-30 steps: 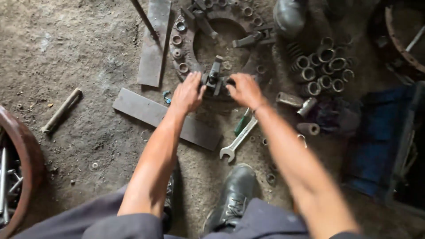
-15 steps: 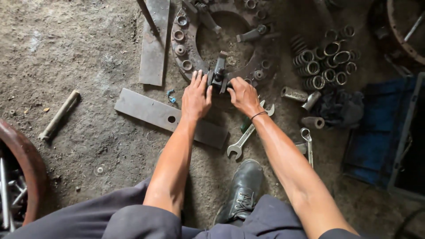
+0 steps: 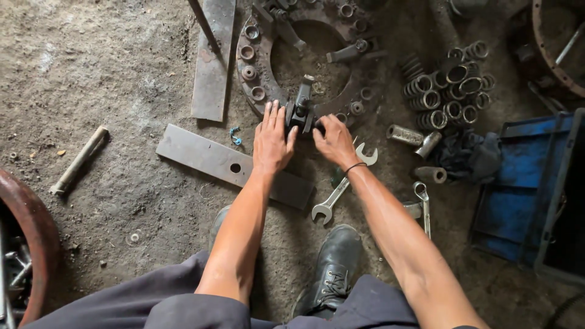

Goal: Disassembling and inspecting a heavy-duty clutch plate assembly in a workshop.

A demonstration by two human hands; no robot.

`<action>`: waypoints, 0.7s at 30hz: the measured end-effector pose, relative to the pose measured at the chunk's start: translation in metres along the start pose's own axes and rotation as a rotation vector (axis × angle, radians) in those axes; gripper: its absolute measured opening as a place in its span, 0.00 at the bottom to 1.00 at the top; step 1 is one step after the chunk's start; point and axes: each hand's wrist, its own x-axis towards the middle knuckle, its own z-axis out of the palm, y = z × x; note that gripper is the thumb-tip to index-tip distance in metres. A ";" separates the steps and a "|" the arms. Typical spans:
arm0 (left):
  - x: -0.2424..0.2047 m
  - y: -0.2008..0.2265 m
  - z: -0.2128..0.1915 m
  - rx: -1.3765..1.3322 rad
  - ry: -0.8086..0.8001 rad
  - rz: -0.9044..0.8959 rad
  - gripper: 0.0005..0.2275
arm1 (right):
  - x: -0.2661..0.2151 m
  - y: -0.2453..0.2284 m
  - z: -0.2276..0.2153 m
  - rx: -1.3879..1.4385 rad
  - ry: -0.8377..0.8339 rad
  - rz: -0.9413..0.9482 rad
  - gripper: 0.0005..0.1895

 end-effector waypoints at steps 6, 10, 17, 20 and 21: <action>0.003 -0.004 -0.006 -0.011 -0.013 0.035 0.26 | 0.001 -0.010 0.001 0.030 0.035 0.090 0.13; 0.003 -0.008 -0.010 -0.037 -0.062 0.039 0.25 | -0.001 -0.009 -0.002 0.017 0.035 0.094 0.12; 0.027 -0.001 -0.022 -0.085 0.048 -0.019 0.18 | 0.002 -0.005 -0.005 0.010 0.019 0.073 0.11; 0.042 -0.005 -0.020 -0.066 0.096 0.009 0.16 | 0.002 -0.003 -0.005 0.041 0.014 0.065 0.11; 0.046 -0.006 -0.020 -0.068 0.090 0.011 0.16 | 0.001 0.001 -0.003 0.041 0.015 0.071 0.11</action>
